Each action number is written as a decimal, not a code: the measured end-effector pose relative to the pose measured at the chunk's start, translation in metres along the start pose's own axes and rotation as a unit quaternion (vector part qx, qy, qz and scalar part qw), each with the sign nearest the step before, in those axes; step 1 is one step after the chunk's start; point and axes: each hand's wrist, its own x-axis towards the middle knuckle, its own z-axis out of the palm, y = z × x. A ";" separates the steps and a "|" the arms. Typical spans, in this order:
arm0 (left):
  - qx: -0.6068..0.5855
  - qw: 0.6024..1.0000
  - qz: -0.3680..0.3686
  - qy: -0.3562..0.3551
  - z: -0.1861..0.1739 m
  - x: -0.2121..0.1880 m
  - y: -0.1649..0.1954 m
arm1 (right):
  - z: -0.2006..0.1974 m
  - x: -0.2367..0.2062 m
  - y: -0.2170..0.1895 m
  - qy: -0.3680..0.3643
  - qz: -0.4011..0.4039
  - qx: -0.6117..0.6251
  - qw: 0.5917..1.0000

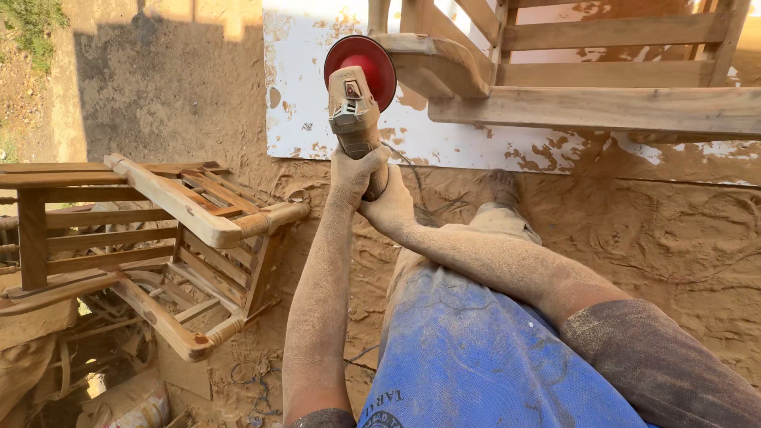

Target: The person uses an angle grinder with a sanding disc to sand wooden chair frames and planks, moving the tool along the wood surfaces while standing in a dusty outdoor workshop. They reposition the workpiece and continue sanding different parts throughout the clip.

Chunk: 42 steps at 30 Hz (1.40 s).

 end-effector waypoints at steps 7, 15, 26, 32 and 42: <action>-0.017 0.999 -0.002 -0.038 -0.037 0.008 -0.014 | 0.046 0.004 0.000 0.024 0.019 -0.028 0.999; 0.080 0.988 0.044 -0.125 -0.007 0.011 0.016 | 0.041 -0.005 -0.002 0.107 -0.072 0.146 0.981; -0.130 0.986 -0.088 -0.053 -0.051 0.020 0.000 | 0.038 -0.002 -0.045 -0.011 0.090 -0.042 0.995; -0.049 0.993 -0.082 -0.075 -0.068 0.005 0.053 | 0.042 -0.006 -0.050 -0.095 -0.001 0.207 0.974; 0.318 0.925 -0.133 -0.162 0.004 0.018 0.165 | 0.012 -0.022 -0.087 -0.080 0.012 0.546 0.834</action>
